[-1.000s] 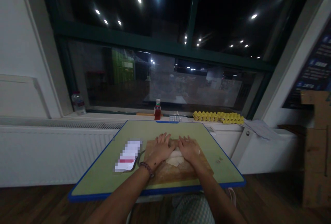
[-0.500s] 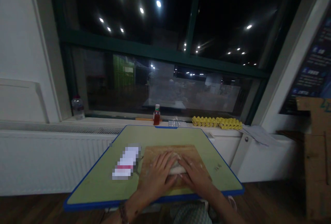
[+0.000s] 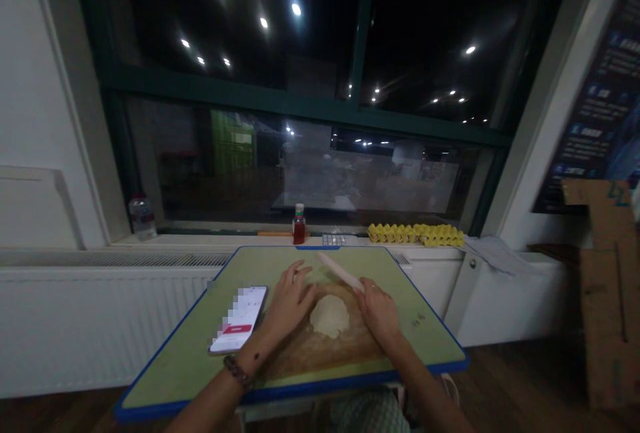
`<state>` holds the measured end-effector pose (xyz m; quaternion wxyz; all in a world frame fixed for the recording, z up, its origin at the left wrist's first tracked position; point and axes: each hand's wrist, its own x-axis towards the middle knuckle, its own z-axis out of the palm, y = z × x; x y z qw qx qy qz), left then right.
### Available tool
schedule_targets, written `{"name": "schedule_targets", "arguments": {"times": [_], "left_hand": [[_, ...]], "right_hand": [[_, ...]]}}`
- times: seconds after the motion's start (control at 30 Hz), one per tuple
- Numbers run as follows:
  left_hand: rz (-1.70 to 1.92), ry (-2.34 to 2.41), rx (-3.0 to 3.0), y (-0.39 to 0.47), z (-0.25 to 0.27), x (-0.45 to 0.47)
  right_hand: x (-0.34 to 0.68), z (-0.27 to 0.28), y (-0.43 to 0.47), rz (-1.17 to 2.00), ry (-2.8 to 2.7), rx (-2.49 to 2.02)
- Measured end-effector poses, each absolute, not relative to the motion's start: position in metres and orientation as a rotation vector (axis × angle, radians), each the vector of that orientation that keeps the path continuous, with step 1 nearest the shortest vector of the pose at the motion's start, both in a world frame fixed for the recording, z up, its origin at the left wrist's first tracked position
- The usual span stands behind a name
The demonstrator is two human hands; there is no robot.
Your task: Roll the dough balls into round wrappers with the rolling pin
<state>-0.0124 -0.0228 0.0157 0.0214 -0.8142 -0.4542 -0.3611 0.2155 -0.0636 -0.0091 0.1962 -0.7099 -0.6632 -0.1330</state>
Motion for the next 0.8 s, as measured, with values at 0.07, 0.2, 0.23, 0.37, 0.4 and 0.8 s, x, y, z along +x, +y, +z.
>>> {"name": "schedule_targets", "arguments": {"times": [0.07, 0.2, 0.23, 0.37, 0.4, 0.8], "left_hand": [[-0.977, -1.373, -2.641, -0.018, 0.007, -0.005], [-0.851, -1.319, -2.878, -0.012, -0.009, 0.009], [-0.864, -1.314, -2.92, -0.011, -0.011, 0.012], [-0.933, -1.354, -3.06, -0.003, -0.014, 0.02], [-0.943, -1.391, -3.101, 0.0, -0.014, 0.02], [-1.78, -1.701, -3.079, 0.025, -0.035, 0.005]], "right_hand": [[0.214, -0.015, -0.053, -0.396, -1.809, -2.031], [0.213, -0.025, -0.047, -0.433, -1.81, -2.039], [0.213, -0.026, -0.047, -0.433, -1.808, -2.044], [0.214, -0.027, -0.05, -0.409, -1.791, -2.09], [0.214, -0.027, -0.049, -0.407, -1.79, -2.099], [0.214, -0.026, -0.05, -0.338, -1.784, -2.068]]}}
